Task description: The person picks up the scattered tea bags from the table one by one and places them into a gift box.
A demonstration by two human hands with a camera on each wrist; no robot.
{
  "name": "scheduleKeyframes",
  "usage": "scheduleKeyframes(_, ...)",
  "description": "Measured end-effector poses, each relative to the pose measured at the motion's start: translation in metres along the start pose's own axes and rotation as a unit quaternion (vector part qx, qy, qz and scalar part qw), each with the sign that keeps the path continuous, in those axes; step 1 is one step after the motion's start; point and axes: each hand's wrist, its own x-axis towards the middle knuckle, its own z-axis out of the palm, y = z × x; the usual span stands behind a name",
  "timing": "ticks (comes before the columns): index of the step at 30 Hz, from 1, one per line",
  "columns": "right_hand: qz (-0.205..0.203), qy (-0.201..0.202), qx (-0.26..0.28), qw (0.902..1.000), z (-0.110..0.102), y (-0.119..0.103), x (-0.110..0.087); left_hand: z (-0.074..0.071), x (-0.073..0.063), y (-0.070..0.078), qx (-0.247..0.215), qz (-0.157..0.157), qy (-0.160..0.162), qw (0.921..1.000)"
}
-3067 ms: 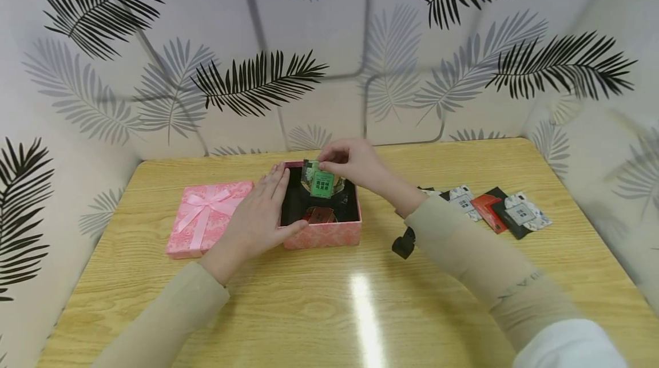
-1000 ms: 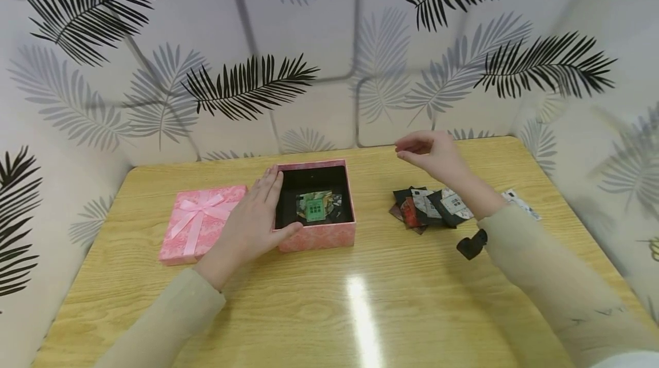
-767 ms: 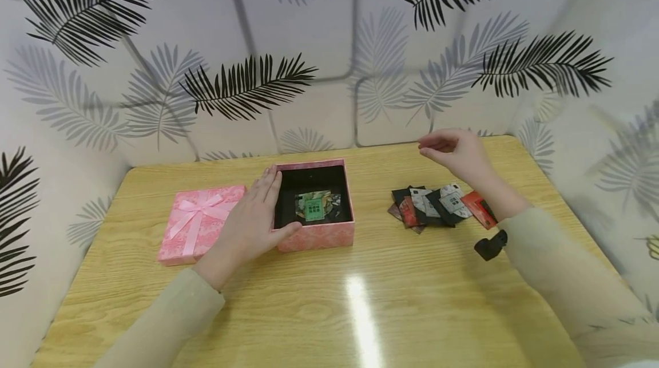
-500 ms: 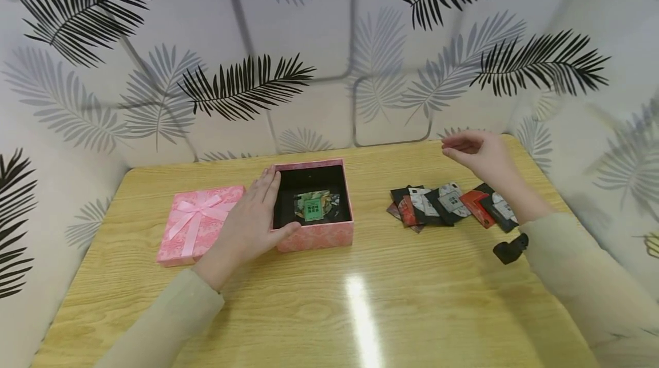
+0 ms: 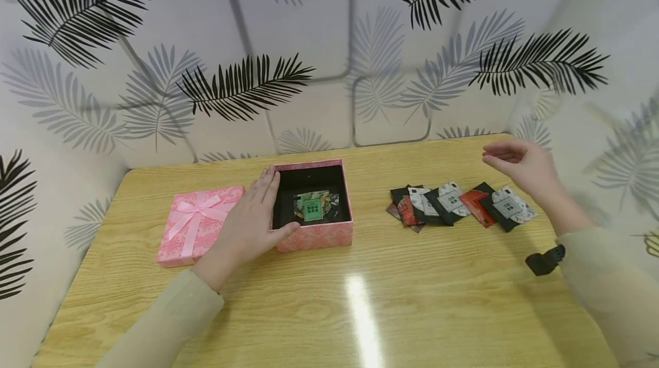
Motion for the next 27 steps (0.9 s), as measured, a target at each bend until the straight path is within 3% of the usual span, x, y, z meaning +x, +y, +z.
scheduleKeyframes(14,0.047,-0.009,-0.021,0.9986,-0.01,0.055,-0.018,-0.001,0.0,0.0,-0.003,0.004,0.009,0.9999)
scheduleKeyframes(27,0.077,-0.023,-0.032,0.9962,-0.011,0.089,-0.035,-0.001,0.0,-0.001,-0.007,0.003,0.009,0.9999)
